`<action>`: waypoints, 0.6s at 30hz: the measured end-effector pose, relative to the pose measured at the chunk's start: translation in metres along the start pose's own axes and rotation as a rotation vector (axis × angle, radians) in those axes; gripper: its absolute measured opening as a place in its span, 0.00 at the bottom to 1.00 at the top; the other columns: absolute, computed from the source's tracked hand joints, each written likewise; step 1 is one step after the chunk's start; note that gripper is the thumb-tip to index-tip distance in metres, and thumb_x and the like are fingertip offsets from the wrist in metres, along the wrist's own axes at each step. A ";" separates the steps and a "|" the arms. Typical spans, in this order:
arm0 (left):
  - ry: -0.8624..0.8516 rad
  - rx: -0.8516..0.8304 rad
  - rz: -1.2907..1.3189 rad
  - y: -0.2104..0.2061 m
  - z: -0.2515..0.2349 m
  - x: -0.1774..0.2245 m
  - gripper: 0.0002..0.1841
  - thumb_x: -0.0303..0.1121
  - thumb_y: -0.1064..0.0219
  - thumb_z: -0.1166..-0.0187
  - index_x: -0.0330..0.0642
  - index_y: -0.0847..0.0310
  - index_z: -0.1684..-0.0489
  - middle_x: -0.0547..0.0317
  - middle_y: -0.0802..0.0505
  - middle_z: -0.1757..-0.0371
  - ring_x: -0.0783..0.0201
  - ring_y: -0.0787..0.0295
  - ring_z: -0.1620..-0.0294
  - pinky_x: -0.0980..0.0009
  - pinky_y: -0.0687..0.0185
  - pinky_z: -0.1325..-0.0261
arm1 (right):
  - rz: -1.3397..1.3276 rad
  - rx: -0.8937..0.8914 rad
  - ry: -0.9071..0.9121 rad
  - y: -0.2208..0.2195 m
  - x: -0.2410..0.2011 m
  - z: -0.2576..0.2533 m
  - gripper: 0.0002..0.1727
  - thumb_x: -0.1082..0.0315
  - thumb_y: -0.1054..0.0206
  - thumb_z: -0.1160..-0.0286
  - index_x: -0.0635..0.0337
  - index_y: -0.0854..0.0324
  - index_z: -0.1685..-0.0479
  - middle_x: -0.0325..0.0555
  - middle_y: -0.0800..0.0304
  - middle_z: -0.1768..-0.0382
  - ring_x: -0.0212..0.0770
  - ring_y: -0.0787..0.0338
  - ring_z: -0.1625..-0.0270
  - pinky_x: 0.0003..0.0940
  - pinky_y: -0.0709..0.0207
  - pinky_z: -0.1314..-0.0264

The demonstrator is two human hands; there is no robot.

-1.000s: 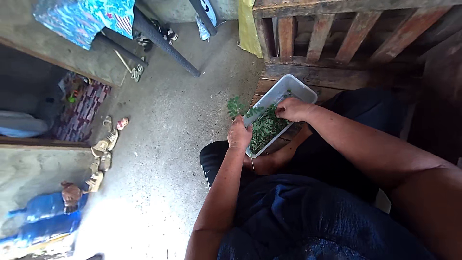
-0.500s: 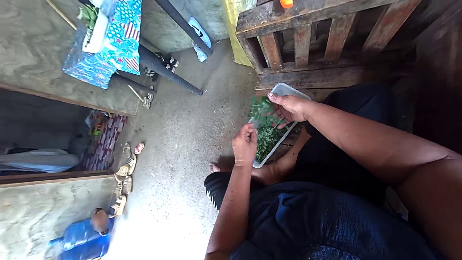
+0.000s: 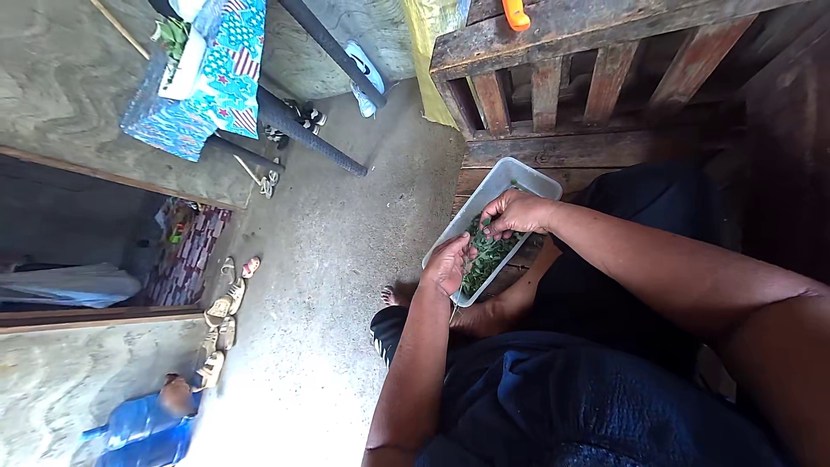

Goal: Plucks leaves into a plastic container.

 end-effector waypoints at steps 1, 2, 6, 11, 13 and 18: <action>-0.011 0.033 0.036 0.000 -0.001 0.000 0.09 0.35 0.42 0.10 0.43 0.17 0.49 0.62 0.15 0.68 0.67 0.19 0.68 0.72 0.22 0.63 | 0.008 0.004 0.003 -0.001 -0.001 0.000 0.02 0.75 0.31 0.20 0.65 0.14 0.59 0.44 0.09 0.66 0.32 0.13 0.68 0.26 0.19 0.63; -0.035 0.053 0.055 0.001 -0.002 0.001 0.07 0.34 0.40 0.10 0.44 0.17 0.50 0.62 0.15 0.68 0.67 0.19 0.68 0.72 0.22 0.62 | 0.019 0.007 0.004 -0.001 -0.001 0.000 0.02 0.75 0.31 0.20 0.64 0.14 0.59 0.44 0.09 0.65 0.32 0.13 0.68 0.26 0.20 0.63; -0.178 0.103 0.079 0.002 0.002 0.004 0.03 0.27 0.33 0.17 0.43 0.14 0.60 0.63 0.12 0.64 0.68 0.18 0.63 0.70 0.21 0.54 | 0.026 0.006 0.010 -0.001 0.002 -0.001 0.04 0.75 0.31 0.21 0.65 0.16 0.63 0.44 0.10 0.67 0.32 0.13 0.69 0.26 0.20 0.63; -0.260 0.113 0.093 0.002 0.004 0.001 0.03 0.25 0.31 0.19 0.41 0.14 0.63 0.63 0.10 0.63 0.71 0.16 0.63 0.74 0.19 0.56 | -0.118 -0.016 0.009 0.000 0.002 -0.001 0.10 0.69 0.35 0.15 0.65 0.14 0.47 0.46 0.12 0.56 0.33 0.16 0.61 0.29 0.21 0.58; -0.263 0.077 0.083 0.001 0.005 -0.001 0.03 0.25 0.32 0.19 0.41 0.13 0.62 0.63 0.10 0.64 0.70 0.16 0.64 0.73 0.18 0.56 | -0.200 -0.006 -0.033 -0.003 0.003 -0.001 0.12 0.63 0.37 0.12 0.64 0.16 0.49 0.44 0.12 0.59 0.33 0.15 0.62 0.29 0.20 0.59; -0.269 0.021 0.035 -0.006 0.008 -0.006 0.05 0.23 0.33 0.18 0.40 0.14 0.65 0.63 0.10 0.66 0.71 0.17 0.65 0.75 0.19 0.56 | -0.177 -0.023 -0.072 -0.008 0.004 -0.001 0.10 0.66 0.32 0.17 0.65 0.17 0.51 0.42 0.13 0.61 0.31 0.17 0.63 0.28 0.22 0.58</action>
Point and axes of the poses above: each hand's wrist, its own z-axis away from the middle knuckle, its own y-axis out of the back of the hand, x = y × z, the point moved 3 cm from there along -z, towards the middle knuckle
